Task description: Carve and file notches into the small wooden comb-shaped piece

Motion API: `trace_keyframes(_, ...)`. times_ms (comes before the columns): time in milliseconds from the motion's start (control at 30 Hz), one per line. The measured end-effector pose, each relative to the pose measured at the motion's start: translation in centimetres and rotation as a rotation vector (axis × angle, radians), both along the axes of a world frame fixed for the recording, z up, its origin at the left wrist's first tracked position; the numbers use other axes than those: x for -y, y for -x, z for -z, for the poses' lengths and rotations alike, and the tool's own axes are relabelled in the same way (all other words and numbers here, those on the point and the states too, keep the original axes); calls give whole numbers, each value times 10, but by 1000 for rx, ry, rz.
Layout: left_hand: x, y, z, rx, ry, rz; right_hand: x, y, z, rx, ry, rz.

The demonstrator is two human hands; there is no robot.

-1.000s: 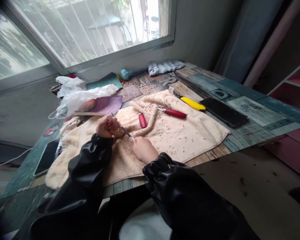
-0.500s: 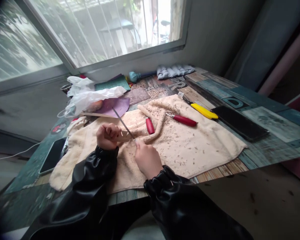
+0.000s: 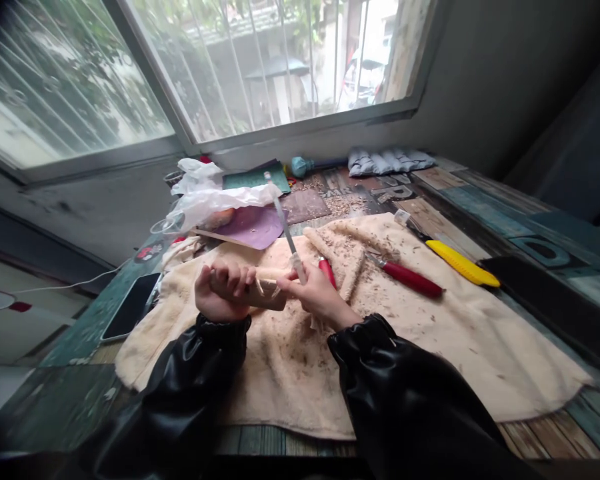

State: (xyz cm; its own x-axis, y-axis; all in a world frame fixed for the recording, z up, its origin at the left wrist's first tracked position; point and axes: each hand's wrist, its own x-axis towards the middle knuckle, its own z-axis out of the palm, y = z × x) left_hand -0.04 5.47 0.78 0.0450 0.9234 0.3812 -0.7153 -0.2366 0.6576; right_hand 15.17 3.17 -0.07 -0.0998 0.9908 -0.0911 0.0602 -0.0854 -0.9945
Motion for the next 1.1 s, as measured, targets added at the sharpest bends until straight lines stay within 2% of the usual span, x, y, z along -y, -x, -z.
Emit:
trace_keyframes(67,-2,1,2,-23,26,-50,-5,2,2,-50,57,-125)
trace_keyframes(133,-4,1,4,-60,33,-89,-8,1,6,-98,39,-165)
trace_keyframes(200,-6,2,5,-136,24,-95,-11,-2,10,-153,-9,-120)
trace_keyframes(267,-6,3,4,-245,45,-36,-15,-8,14,-212,-67,-34)
trace_keyframes(467,-12,21,-5,-532,419,389,-22,-28,18,-307,-128,132)
trace_keyframes(600,-17,33,1,-610,519,835,-16,-32,17,-285,-129,97)
trace_keyframes(667,-14,34,5,-627,518,988,-13,-31,17,-285,-125,73)
trace_keyframes(700,-11,33,6,-624,504,1012,-12,-31,17,-291,-116,71)
trace_keyframes(833,1,26,5,-579,467,932,-9,-32,17,-303,-107,34)
trace_keyframes(1000,11,15,12,-697,523,877,-6,-32,14,-159,-125,-32)
trace_keyframes(1100,13,11,17,-563,555,799,-3,-34,15,-182,-78,30)
